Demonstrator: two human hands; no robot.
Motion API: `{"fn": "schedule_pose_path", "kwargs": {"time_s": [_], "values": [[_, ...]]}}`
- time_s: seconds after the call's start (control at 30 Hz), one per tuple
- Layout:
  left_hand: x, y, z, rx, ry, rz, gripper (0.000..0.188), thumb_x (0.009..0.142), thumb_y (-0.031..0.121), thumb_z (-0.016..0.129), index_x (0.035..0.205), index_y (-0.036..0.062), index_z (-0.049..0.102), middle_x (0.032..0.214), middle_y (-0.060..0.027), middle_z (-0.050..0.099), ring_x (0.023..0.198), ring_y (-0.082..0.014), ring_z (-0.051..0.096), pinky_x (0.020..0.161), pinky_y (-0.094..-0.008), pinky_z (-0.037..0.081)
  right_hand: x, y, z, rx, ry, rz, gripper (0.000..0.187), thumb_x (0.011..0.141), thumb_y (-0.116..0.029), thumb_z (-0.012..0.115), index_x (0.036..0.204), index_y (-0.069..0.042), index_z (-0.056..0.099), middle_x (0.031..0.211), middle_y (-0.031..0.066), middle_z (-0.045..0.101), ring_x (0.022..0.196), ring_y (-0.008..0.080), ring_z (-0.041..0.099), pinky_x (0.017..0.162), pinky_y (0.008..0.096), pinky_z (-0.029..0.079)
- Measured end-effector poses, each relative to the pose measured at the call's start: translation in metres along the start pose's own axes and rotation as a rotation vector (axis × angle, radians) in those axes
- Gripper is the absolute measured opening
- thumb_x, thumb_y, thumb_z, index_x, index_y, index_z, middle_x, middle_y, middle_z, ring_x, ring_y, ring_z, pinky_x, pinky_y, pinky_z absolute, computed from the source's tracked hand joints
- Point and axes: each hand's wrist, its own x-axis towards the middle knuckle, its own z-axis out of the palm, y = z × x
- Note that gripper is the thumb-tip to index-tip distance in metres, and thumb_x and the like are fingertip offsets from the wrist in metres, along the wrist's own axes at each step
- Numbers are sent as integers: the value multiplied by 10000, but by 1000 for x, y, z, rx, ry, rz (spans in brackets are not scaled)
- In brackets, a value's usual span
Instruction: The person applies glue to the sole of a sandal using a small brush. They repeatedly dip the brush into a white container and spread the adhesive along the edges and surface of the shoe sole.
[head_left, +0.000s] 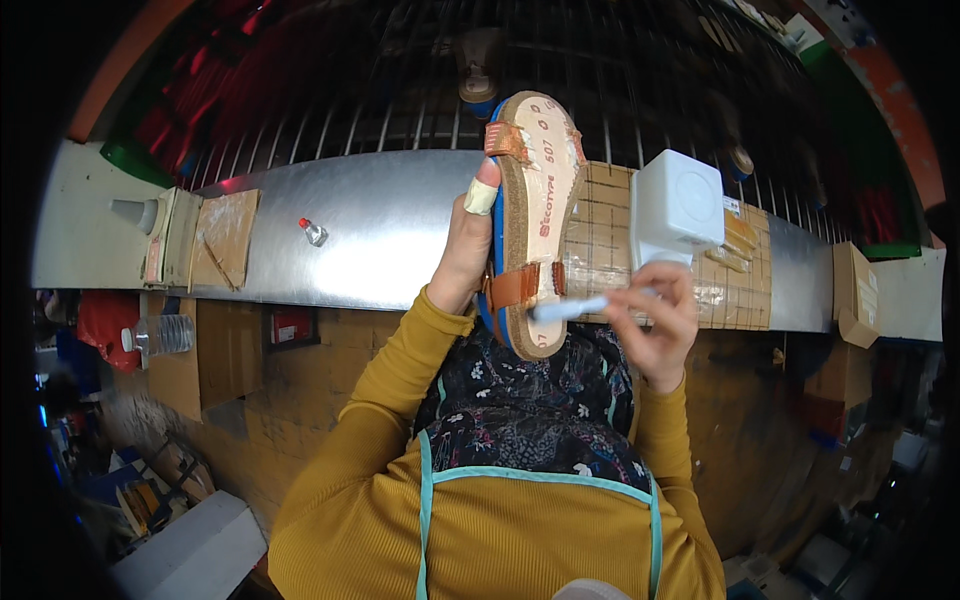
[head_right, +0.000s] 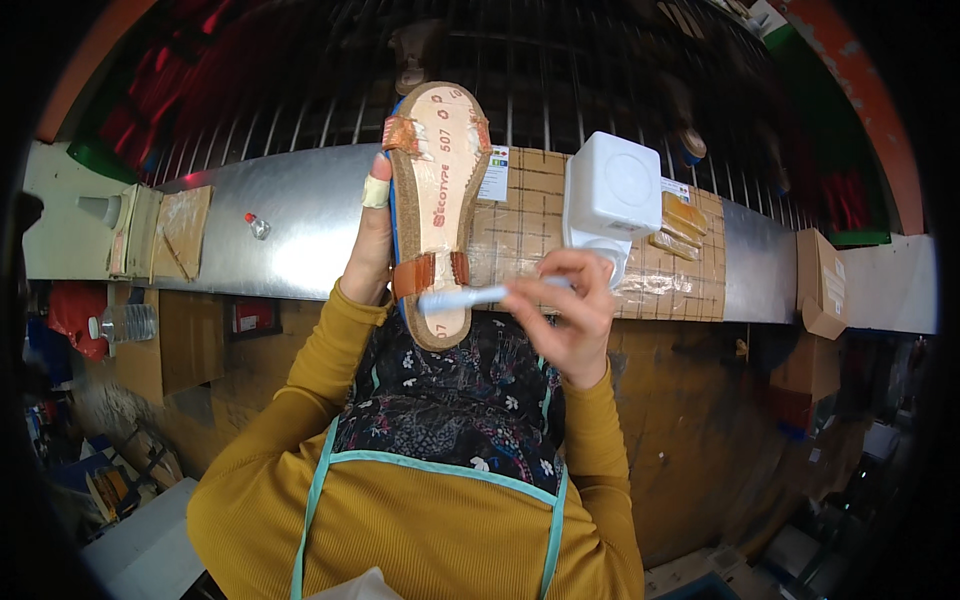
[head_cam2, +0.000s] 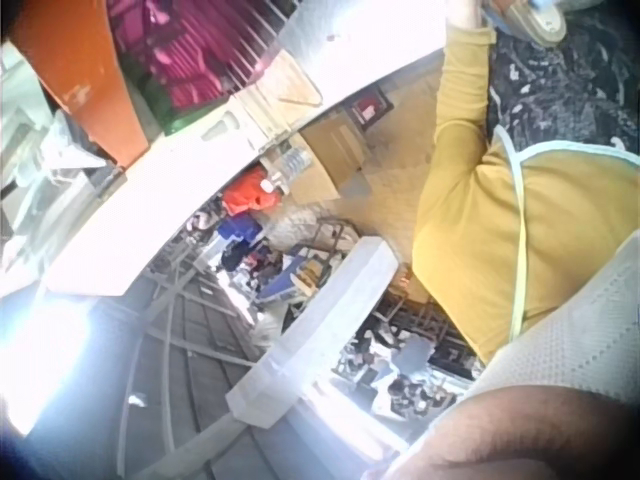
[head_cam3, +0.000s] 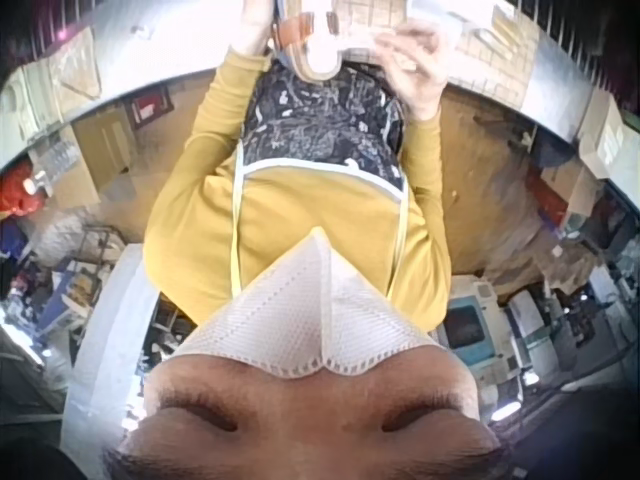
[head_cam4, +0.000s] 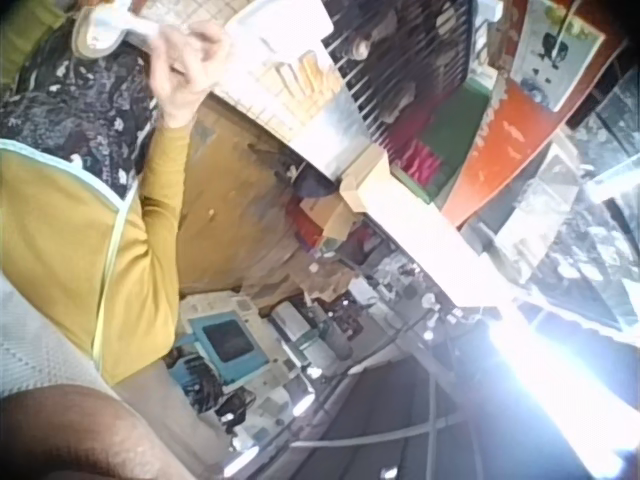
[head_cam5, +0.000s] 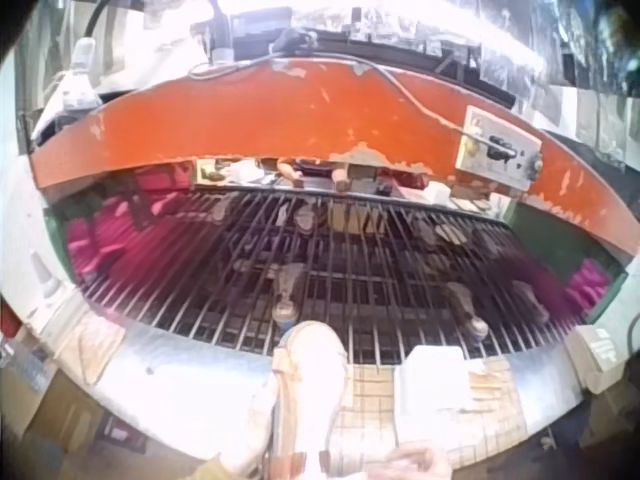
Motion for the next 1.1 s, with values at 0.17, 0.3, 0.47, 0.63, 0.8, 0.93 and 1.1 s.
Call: {"fn": "schedule_pose_path", "kwargs": {"time_s": [0.17, 0.3, 0.47, 0.63, 0.8, 0.93, 1.1], "values": [[1, 6, -8, -55, 55, 83, 818, 911, 693, 422, 1262, -39, 521, 1120, -138, 658, 991, -156, 660, 848, -279, 551, 25, 2, 21, -134, 143, 119, 181, 726, -111, 813, 900, -94, 768, 909, 54, 575, 709, 119, 538, 713, 250, 398], [-3, 23, -19, 15, 165, 164, 822, 912, 706, 391, 1306, -11, 475, 1181, -142, 616, 1039, -176, 634, 881, -301, 539, 6, -4, 31, -60, -13, 192, 166, 745, -138, 807, 900, -90, 771, 900, 30, 577, 637, 82, 530, 771, 269, 331], [0, 17, -51, 162, 248, 277, 835, 908, 709, 396, 1405, 38, 376, 1288, -145, 551, 1106, -199, 602, 916, -328, 524, -4, -13, 41, 59, -52, 344, 162, 745, -138, 804, 892, -79, 768, 904, 19, 580, 588, 79, 504, 777, 269, 318], [1, 15, -56, 303, 290, 412, 812, 902, 704, 424, 1306, 0, 453, 1196, -124, 592, 1043, -181, 611, 885, -312, 510, 3, -17, 47, -170, -27, 242, 189, 722, -135, 815, 900, -93, 766, 920, 23, 582, 658, 106, 523, 799, 289, 301], [3, 15, -49, 308, 377, 419, 847, 867, 740, 459, 1143, -52, 576, 1053, -93, 647, 971, -142, 603, 853, -287, 481, 2, -19, 54, -401, 90, 20, 239, 692, -130, 830, 922, -123, 767, 933, 25, 589, 754, 130, 530, 823, 311, 286], [8, 12, -49, 254, 378, 431, 817, 904, 713, 417, 1165, -46, 572, 1065, -102, 645, 973, -144, 609, 846, -282, 493, -2, -12, 55, -210, 74, 32, 271, 671, -121, 838, 932, -134, 767, 932, 23, 595, 809, 140, 535, 827, 317, 282], [18, 19, -44, 112, 406, 320, 805, 932, 696, 357, 1278, -16, 503, 1136, -125, 629, 1016, -170, 632, 862, -291, 527, 2, -8, 53, -264, 60, -28, 281, 661, -120, 845, 931, -133, 769, 925, 29, 595, 828, 148, 532, 822, 320, 296]]}}
